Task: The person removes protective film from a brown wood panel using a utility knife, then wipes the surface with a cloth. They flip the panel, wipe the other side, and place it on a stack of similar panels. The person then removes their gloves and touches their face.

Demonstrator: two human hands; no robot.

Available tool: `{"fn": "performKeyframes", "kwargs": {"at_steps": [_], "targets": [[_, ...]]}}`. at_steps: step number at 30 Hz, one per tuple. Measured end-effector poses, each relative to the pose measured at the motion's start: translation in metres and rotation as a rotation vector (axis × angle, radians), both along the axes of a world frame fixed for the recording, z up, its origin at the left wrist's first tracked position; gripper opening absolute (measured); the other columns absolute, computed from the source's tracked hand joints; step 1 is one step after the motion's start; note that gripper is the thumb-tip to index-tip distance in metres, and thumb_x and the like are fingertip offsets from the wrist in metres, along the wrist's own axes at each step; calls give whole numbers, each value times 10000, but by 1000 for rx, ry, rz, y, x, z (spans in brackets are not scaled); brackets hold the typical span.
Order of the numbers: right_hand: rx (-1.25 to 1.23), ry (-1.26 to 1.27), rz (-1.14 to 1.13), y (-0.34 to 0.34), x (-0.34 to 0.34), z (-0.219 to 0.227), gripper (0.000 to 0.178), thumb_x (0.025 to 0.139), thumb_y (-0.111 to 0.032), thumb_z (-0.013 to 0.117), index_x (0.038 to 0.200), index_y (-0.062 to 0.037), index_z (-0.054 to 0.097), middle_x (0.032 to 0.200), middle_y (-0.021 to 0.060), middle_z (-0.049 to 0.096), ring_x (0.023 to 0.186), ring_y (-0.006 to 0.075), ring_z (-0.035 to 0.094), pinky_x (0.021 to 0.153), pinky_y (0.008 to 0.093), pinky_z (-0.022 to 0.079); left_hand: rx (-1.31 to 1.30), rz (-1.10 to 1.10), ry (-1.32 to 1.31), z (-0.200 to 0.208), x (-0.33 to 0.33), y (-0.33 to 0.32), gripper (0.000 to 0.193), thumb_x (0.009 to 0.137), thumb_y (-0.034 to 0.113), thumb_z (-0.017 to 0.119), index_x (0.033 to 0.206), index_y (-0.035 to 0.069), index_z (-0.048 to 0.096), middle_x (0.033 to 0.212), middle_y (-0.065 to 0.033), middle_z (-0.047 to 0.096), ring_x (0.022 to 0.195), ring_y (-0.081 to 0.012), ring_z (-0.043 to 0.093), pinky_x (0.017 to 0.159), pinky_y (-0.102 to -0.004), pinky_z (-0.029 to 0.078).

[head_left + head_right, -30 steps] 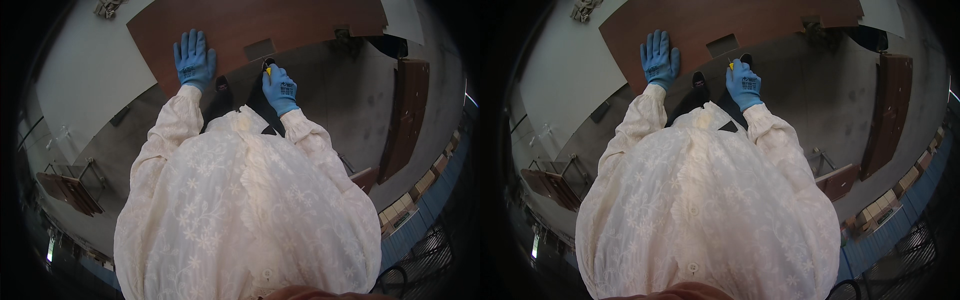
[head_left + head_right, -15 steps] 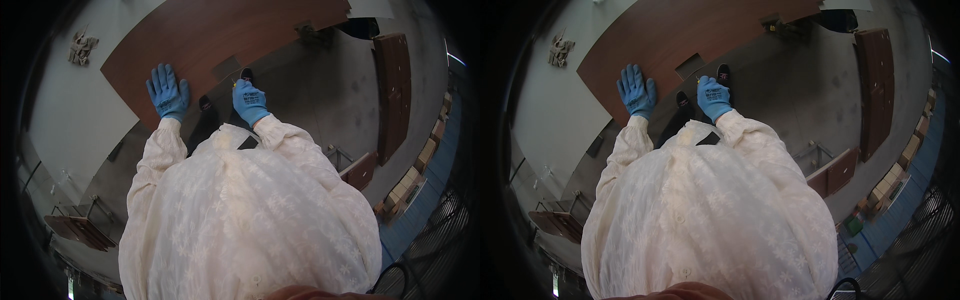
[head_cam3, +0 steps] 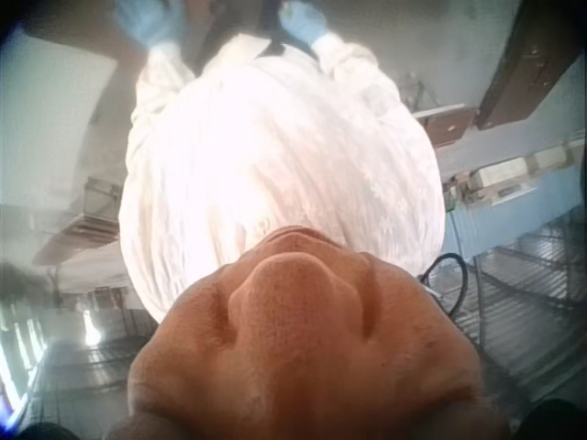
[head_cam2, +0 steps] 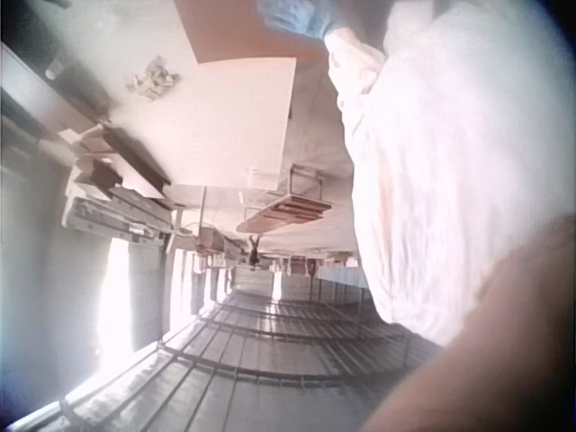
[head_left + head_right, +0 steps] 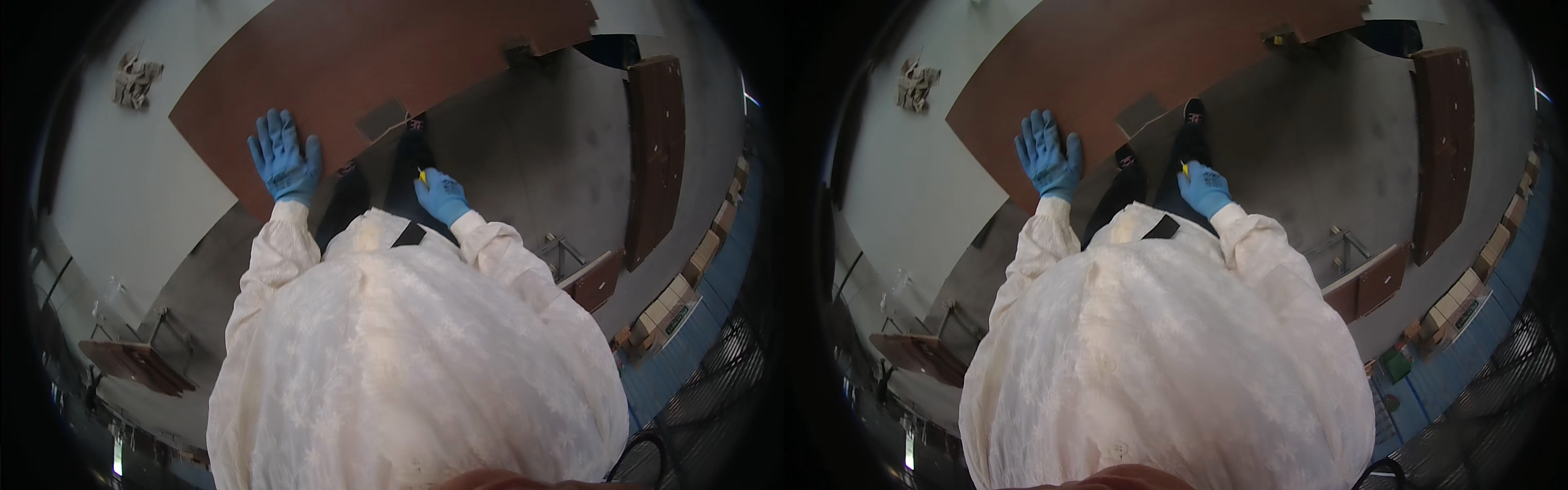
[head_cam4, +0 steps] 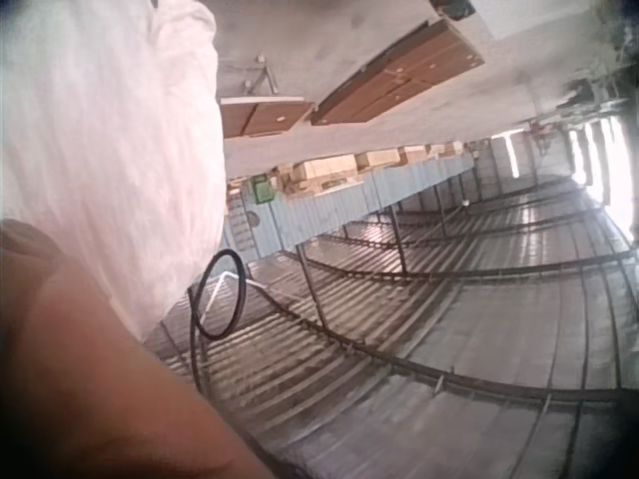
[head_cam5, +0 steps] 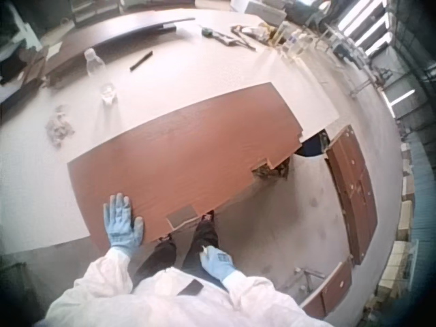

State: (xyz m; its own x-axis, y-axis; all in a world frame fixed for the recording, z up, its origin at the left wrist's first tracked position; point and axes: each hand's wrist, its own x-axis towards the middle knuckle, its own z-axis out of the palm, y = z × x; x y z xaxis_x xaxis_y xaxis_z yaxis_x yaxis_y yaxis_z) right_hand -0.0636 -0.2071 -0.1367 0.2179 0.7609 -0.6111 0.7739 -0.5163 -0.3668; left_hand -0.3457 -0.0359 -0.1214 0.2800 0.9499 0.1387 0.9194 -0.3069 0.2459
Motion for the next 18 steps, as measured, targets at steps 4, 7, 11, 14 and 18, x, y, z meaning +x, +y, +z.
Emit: {"fn": "performKeyframes", "kwargs": {"at_steps": [4, 7, 11, 14, 18], "targets": [[298, 246, -151, 16, -18, 2, 407, 909, -367, 730, 1143, -39, 673, 1011, 227, 726, 887, 400, 714, 771, 465, 573, -29, 0, 18, -1, -2, 0, 725, 986, 486, 537, 1599, 130, 383, 1687, -88, 312, 1578, -310, 222, 1280, -534, 90], [407, 471, -444, 29, -38, 2, 421, 889, -255, 778, 1220, -20, 668, 967, 203, 736, 839, 319, 738, 726, 386, 579, -8, -6, -6, -1, -1, 0, 722, 992, 489, 529, 1602, 133, 377, 1693, -87, 297, 1580, -315, 213, 1281, -534, 86], [507, 657, -564, 40, -63, 3, 544, 897, -171, 765, 1383, -3, 589, 1070, 185, 752, 942, 250, 751, 814, 354, 585, 49, -10, 20, 1, 2, 0, 671, 996, 452, 538, 1568, 116, 437, 1638, -131, 393, 1539, -350, 310, 1259, -543, 156], [571, 597, -491, 47, -83, 5, 611, 904, -170, 759, 1442, 4, 527, 1175, 219, 725, 1032, 278, 740, 884, 355, 576, 38, -3, 9, 1, 1, 0, 685, 992, 459, 542, 1574, 115, 426, 1643, -131, 386, 1540, -354, 308, 1257, -549, 157], [707, 555, -402, 52, -97, 10, 744, 917, -183, 737, 1533, 26, 377, 1305, 280, 657, 1119, 358, 713, 932, 378, 572, 20, -10, 17, -1, 0, 0, 697, 1000, 471, 532, 1586, 117, 404, 1658, -127, 357, 1554, -346, 276, 1261, -549, 142]]}}
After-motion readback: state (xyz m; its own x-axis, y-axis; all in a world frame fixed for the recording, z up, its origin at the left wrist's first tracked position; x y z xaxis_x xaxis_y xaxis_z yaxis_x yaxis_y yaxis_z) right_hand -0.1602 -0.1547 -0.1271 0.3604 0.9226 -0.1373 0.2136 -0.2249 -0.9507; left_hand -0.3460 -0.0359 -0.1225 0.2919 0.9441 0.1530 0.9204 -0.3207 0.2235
